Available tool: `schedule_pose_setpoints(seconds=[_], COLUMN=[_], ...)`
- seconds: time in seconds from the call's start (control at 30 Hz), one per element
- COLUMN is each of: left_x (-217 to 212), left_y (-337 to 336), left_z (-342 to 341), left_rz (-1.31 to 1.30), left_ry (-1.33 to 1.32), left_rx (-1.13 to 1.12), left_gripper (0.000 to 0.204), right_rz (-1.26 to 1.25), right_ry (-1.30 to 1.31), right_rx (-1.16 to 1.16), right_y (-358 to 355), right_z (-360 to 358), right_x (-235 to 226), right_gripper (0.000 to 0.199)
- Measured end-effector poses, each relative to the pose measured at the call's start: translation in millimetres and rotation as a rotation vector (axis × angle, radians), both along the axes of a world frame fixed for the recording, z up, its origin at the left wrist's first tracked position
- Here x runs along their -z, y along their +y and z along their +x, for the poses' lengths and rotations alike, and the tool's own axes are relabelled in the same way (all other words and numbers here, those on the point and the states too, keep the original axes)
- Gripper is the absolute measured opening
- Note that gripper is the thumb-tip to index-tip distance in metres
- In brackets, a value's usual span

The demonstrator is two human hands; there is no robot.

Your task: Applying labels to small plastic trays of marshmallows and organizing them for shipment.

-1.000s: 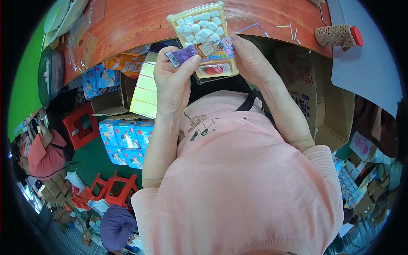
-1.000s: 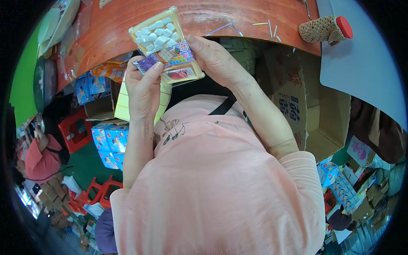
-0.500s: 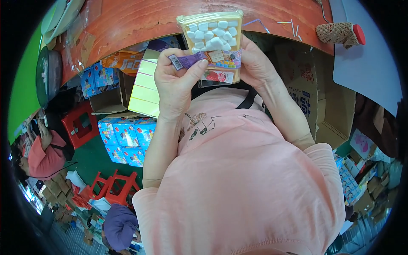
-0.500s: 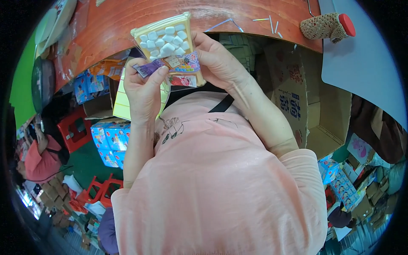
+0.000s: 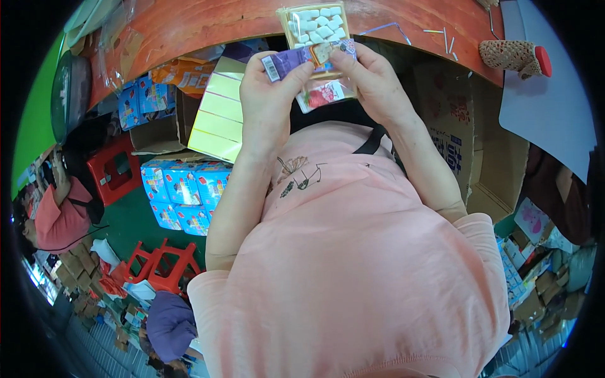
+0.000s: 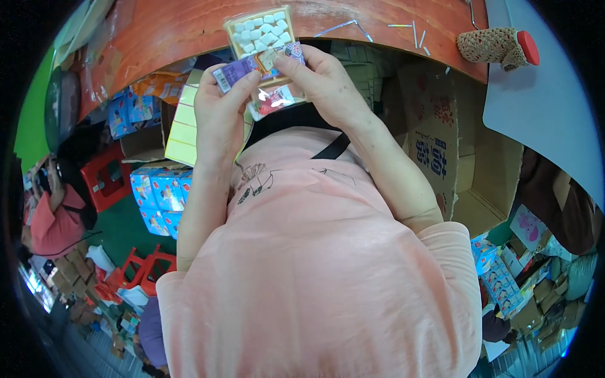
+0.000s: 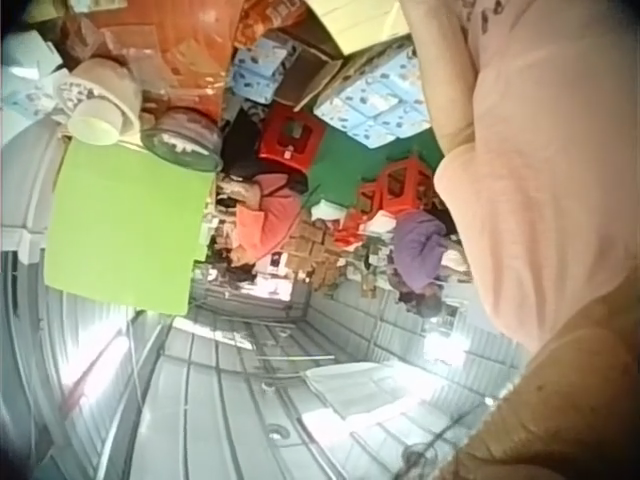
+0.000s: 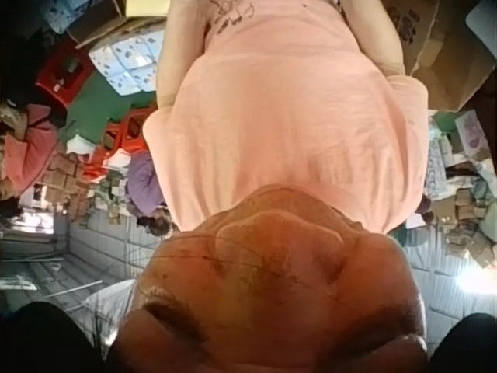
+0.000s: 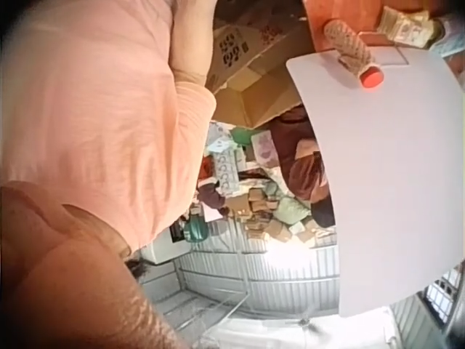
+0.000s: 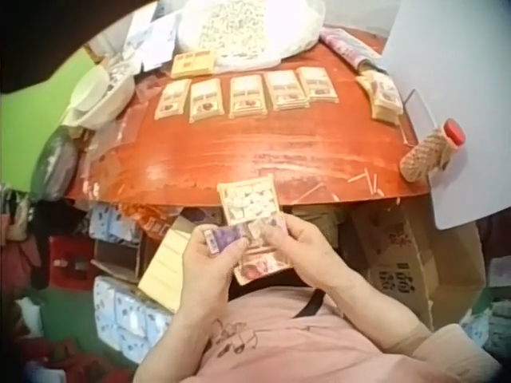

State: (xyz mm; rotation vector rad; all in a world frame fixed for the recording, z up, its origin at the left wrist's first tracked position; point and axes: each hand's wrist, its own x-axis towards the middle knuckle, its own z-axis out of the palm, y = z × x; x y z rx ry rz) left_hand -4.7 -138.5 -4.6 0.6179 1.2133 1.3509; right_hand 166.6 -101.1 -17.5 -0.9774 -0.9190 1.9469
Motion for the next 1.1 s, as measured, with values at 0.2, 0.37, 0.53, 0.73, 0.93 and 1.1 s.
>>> schedule_pose_setpoints(seconds=[0.2, 0.37, 0.53, 0.73, 0.93, 1.1], left_x=[21, 24, 38, 35, 36, 25], left_y=[-20, -39, -41, -40, -42, -47], left_z=[-11, -22, -13, -13, -32, -34], left_rz=[-0.343, -0.314, -0.316, -0.308, -0.477, -0.483], left_ry=[-0.199, -0.105, 0.072, 0.066, -0.198, -0.058], left_rx=[0.083, 0.257, 0.212, 0.218, 0.14, 0.107], left_gripper=[0.037, 0.049, 0.056, 0.049, 0.028, 0.026], right_rz=[-0.18, -0.178, -0.259, -0.228, -0.296, -0.28], right_ry=[-0.023, -0.093, -0.063, -0.037, -0.049, 0.031], right_rx=[0.018, 0.017, 0.043, 0.044, 0.026, 0.031], right_y=[-32, -42, -46, -45, -46, -47], right_z=[-9, -5, -9, -5, -1, -3], right_x=[24, 38, 44, 48, 51, 50], right_gripper=[0.039, 0.04, 0.04, 0.043, 0.043, 0.042])
